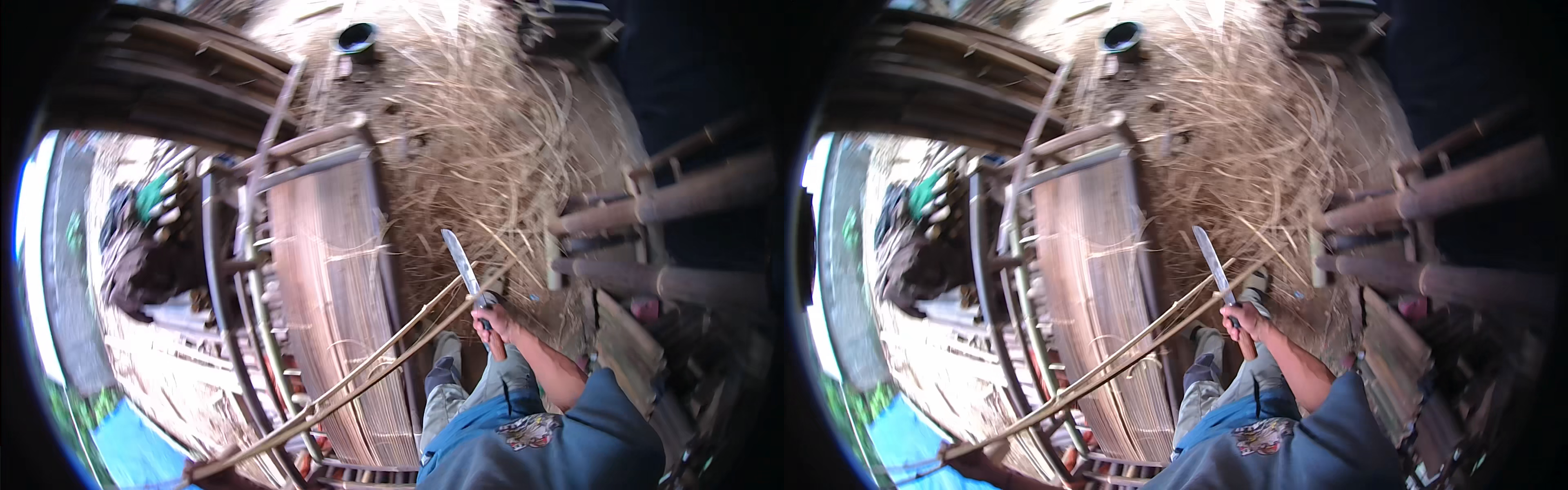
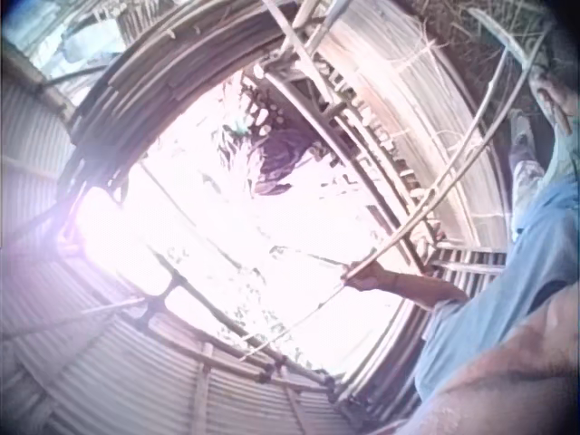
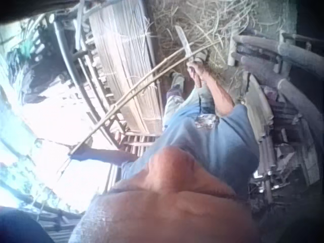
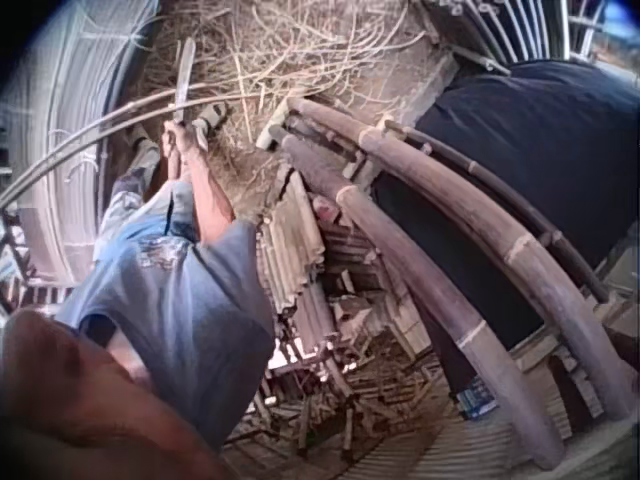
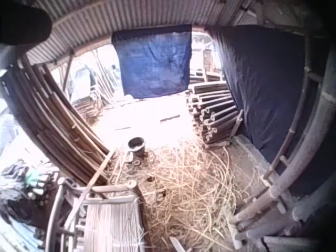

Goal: The person uses a machete to split long bamboo strips into thinner pieces on a wooden workbench. They repeatedly strike the bamboo with the machete, adjust the strips, and arrange the split pieces on the bench.

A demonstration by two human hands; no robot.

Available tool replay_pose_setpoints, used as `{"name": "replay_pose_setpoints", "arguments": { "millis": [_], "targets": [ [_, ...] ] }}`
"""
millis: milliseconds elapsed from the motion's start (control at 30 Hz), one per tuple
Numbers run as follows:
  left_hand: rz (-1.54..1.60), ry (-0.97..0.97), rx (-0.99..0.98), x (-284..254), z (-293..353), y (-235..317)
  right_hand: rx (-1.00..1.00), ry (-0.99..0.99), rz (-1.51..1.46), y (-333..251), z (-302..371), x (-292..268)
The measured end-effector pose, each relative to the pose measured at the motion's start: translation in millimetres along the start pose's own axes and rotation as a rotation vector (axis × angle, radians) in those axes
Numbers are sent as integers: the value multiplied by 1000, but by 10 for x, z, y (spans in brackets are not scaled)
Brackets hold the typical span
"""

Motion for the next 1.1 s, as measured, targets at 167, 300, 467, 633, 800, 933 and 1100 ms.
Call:
{"name": "replay_pose_setpoints", "arguments": {
  "millis": [167, 300, 467, 633, 800, 933, 1100],
  "targets": [
    [121, 791, -170, -784, 673, 44, -557, 432, 1446, -151, 135, 682],
    [126, 1074, -270, -2022, 1777, -298, -94, 246, 1485, -403, 84, 1487],
    [267, 1454, -318, -2507, 2677, -1108, -127, 334, 1394, -431, -245, 2378],
    [589, 1462, -318, -2042, 2682, -1531, -320, 343, 900, -206, -149, 2592],
    [786, 1259, -300, -989, 2098, -1534, -631, 195, 708, -93, -51, 2824],
    [939, 1051, -431, -414, 1982, -1643, -668, 270, 360, -171, 133, 3285],
    [880, 706, -874, 28, 2185, -1499, -772, 249, 392, -645, 192, 3225]
  ]
}}
Point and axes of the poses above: each hand's wrist, its own z-axis away from the middle knuckle, its own x-axis out of the palm, y = z × x, the point moved 4 cm from there along -z, towards the middle knuckle, and after that the axes turned 4 degrees about -y, right-handed, at the moved point
